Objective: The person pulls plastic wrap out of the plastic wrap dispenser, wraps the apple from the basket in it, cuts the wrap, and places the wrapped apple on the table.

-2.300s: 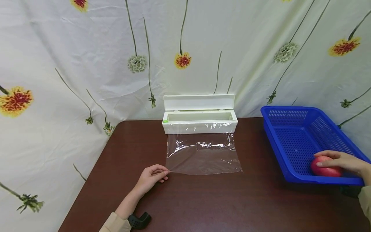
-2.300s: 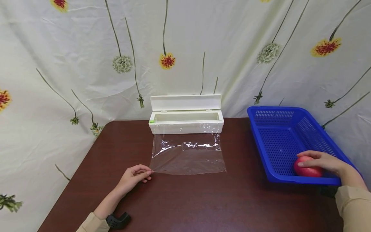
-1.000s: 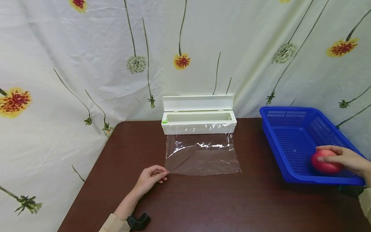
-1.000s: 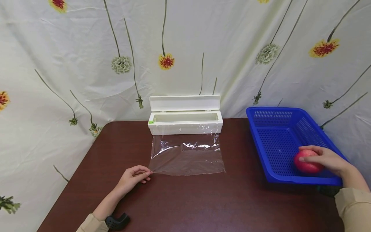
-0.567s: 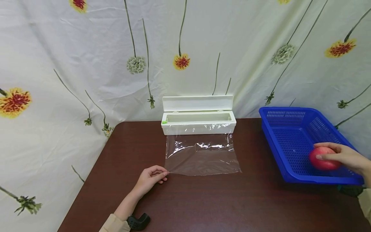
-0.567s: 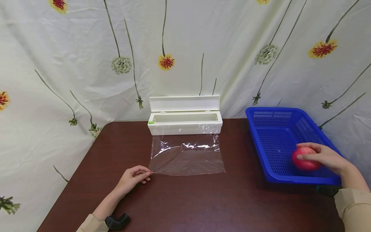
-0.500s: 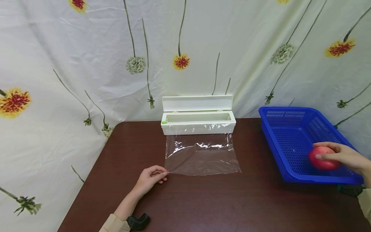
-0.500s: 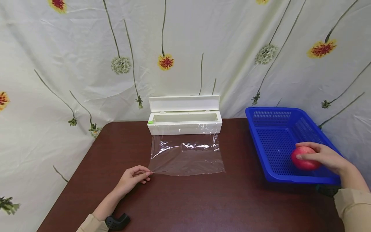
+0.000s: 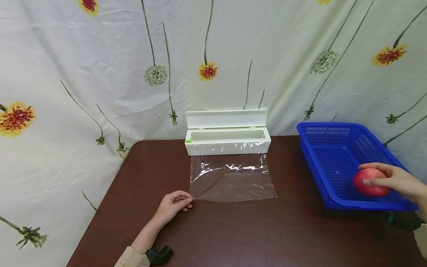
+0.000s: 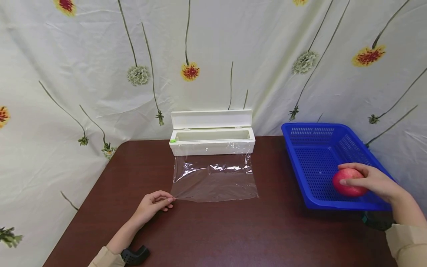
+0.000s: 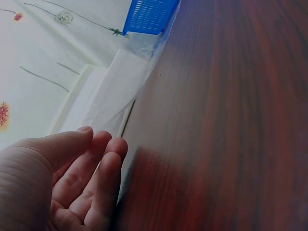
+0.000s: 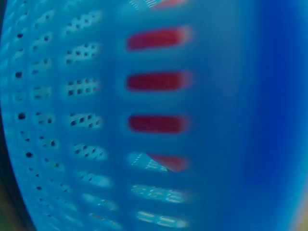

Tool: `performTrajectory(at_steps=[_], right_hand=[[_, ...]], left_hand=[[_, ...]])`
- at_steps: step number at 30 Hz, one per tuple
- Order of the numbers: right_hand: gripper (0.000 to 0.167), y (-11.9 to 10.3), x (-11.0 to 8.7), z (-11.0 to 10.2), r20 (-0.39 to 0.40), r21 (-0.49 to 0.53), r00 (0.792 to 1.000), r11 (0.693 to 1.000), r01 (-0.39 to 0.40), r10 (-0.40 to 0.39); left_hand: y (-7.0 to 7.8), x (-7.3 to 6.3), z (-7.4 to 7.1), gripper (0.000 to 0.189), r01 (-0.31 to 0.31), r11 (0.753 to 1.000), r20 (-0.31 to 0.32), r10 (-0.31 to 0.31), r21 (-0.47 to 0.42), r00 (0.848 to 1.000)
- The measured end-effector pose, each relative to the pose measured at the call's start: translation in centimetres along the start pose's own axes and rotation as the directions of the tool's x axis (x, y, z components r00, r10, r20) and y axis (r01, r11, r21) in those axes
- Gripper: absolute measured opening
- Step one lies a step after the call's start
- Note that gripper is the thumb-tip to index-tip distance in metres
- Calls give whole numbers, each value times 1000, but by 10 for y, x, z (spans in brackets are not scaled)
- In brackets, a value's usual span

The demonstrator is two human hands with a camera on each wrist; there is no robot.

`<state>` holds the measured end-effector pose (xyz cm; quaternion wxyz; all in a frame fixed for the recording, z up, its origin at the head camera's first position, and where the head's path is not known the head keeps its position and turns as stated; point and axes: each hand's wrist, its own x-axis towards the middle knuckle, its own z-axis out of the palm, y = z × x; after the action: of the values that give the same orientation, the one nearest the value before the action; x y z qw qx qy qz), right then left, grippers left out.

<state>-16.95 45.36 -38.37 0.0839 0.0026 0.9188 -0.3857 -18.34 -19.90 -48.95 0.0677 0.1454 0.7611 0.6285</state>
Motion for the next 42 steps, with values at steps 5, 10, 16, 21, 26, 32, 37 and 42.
performTrajectory(at_steps=[5,10,16,21,26,32,37,42], right_hand=[[37,-7,-2,-4,-3,19,999,999,42,-42],[42,-5,2,-7,-5,16,998,998,62,-62],[40,-36,-2,-8,0,31,995,995,95,-95],[43,-52,0,-6,22,47,992,992,121,-122],[45,-66,5,-1,37,61,987,986,152,-155],[43,-82,11,7,45,100,972,969,225,-230],[43,-93,17,9,71,141,955,951,277,-288],[44,-104,23,12,101,172,937,934,314,-334]], left_hand=[[0,0,0,22,6,1000,-3,-6,3,1000],[2,0,0,20,1,1000,3,-1,2,1000],[-1,0,0,21,-1,1000,0,1,-1,1000],[-1,0,0,22,-3,1000,-2,3,1,1000],[0,0,0,21,-6,1000,0,6,3,1000],[0,0,0,21,-9,1000,3,9,4,1000],[0,0,0,21,-10,1000,3,10,8,1000],[0,0,1,21,-16,1000,4,16,12,1000]])
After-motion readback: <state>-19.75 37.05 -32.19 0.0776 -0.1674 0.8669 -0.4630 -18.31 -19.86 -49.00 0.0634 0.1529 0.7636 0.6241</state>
